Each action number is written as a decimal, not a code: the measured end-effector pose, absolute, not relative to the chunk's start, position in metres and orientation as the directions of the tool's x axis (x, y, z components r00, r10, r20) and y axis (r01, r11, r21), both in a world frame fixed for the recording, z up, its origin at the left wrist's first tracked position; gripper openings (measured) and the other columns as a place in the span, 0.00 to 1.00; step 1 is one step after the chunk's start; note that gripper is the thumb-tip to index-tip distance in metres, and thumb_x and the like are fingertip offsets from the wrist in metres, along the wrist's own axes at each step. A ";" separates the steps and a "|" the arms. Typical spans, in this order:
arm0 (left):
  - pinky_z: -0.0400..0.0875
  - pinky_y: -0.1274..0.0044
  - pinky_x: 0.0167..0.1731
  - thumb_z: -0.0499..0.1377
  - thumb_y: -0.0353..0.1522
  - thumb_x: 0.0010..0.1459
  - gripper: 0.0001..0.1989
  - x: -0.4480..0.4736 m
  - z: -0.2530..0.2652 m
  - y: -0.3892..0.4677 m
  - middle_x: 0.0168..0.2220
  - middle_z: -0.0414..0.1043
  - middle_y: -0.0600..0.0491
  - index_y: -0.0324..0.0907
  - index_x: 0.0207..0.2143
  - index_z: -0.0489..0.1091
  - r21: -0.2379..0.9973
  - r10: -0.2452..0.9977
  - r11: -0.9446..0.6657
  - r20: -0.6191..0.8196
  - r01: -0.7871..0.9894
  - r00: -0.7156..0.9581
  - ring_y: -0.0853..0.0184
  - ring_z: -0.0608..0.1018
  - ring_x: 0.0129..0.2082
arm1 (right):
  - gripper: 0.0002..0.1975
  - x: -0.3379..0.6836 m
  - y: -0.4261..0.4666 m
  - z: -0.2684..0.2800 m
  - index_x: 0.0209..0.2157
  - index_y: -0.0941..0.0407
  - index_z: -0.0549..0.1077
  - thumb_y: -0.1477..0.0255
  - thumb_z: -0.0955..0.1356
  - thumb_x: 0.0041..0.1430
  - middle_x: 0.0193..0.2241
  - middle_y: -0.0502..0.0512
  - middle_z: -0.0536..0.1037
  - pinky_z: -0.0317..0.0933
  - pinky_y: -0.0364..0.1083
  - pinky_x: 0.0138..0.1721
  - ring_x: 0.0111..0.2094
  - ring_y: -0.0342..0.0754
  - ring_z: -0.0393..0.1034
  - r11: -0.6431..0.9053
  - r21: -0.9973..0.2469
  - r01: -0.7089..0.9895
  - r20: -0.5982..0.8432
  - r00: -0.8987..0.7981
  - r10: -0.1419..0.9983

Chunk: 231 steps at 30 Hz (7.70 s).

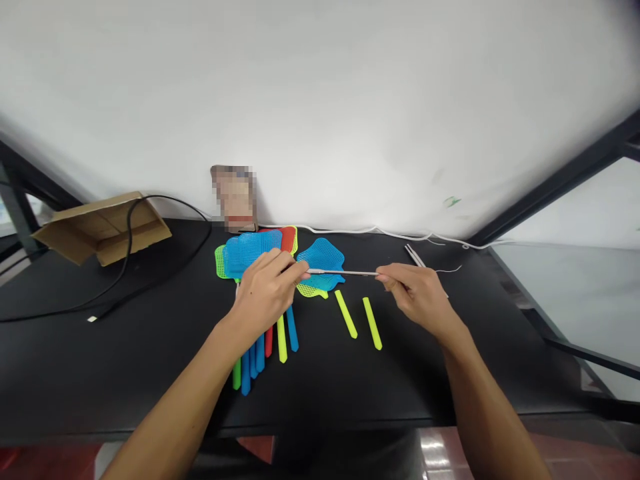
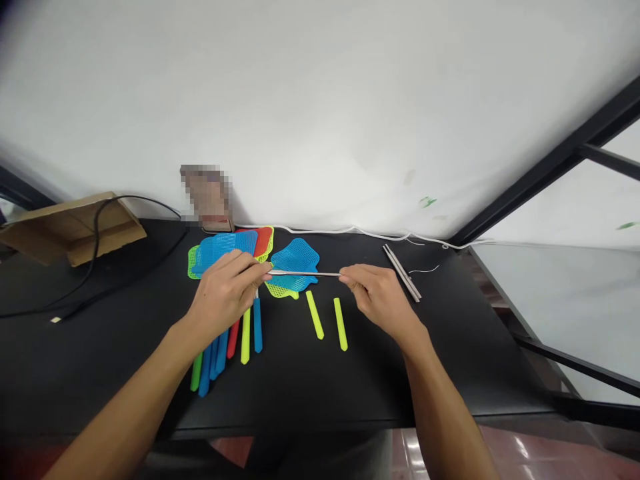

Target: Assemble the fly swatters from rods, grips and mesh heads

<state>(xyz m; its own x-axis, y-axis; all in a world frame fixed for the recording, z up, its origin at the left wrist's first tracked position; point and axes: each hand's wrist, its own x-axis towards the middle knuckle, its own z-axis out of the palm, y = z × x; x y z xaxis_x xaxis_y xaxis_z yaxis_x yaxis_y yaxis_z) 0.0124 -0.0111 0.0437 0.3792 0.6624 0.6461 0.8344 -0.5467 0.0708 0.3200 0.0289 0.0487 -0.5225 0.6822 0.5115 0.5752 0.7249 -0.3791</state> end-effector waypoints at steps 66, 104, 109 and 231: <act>0.67 0.80 0.15 0.60 0.42 0.66 0.13 0.058 0.041 -0.032 0.25 0.67 0.57 0.41 0.40 0.68 0.936 0.939 0.261 -0.189 -0.238 0.287 0.70 0.74 0.20 | 0.20 0.247 0.094 0.034 0.29 0.53 0.64 0.51 0.66 0.62 0.21 0.44 0.60 0.54 0.44 0.22 0.21 0.43 0.57 0.047 -0.980 0.194 0.012 -0.178 0.984; 0.63 0.84 0.09 0.65 0.42 0.61 0.15 0.062 0.055 -0.045 0.20 0.71 0.60 0.42 0.39 0.65 0.977 0.953 0.170 -0.129 -0.130 0.274 0.73 0.70 0.11 | 0.12 0.244 0.008 0.059 0.45 0.49 0.65 0.66 0.72 0.65 0.33 0.47 0.79 0.76 0.49 0.29 0.27 0.48 0.80 0.210 -0.881 -0.423 0.267 -0.079 0.960; 0.62 0.85 0.10 0.64 0.43 0.61 0.16 0.060 0.055 -0.044 0.21 0.70 0.60 0.42 0.39 0.66 0.978 0.947 0.173 -0.131 -0.118 0.295 0.73 0.70 0.11 | 0.12 0.243 0.009 0.057 0.45 0.49 0.65 0.65 0.72 0.66 0.33 0.48 0.79 0.76 0.49 0.28 0.27 0.48 0.80 0.207 -0.886 -0.415 0.264 -0.085 0.961; 0.60 0.70 0.30 0.48 0.41 0.66 0.23 -0.007 0.051 -0.010 0.29 0.74 0.40 0.41 0.25 0.75 0.118 0.973 0.226 0.024 0.967 -0.231 0.53 0.75 0.30 | 0.19 0.270 0.034 0.038 0.24 0.55 0.71 0.59 0.70 0.64 0.17 0.46 0.67 0.51 0.43 0.22 0.18 0.41 0.58 0.235 -0.961 0.144 0.215 -0.144 0.966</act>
<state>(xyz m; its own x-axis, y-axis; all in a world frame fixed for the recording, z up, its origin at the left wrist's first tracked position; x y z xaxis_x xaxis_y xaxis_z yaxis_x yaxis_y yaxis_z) -0.0069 -0.0101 0.0509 -0.2306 0.9727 0.0239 0.9669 0.2263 0.1181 0.2695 0.0345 0.0382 -0.1442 0.9660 0.2146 0.1443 0.2351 -0.9612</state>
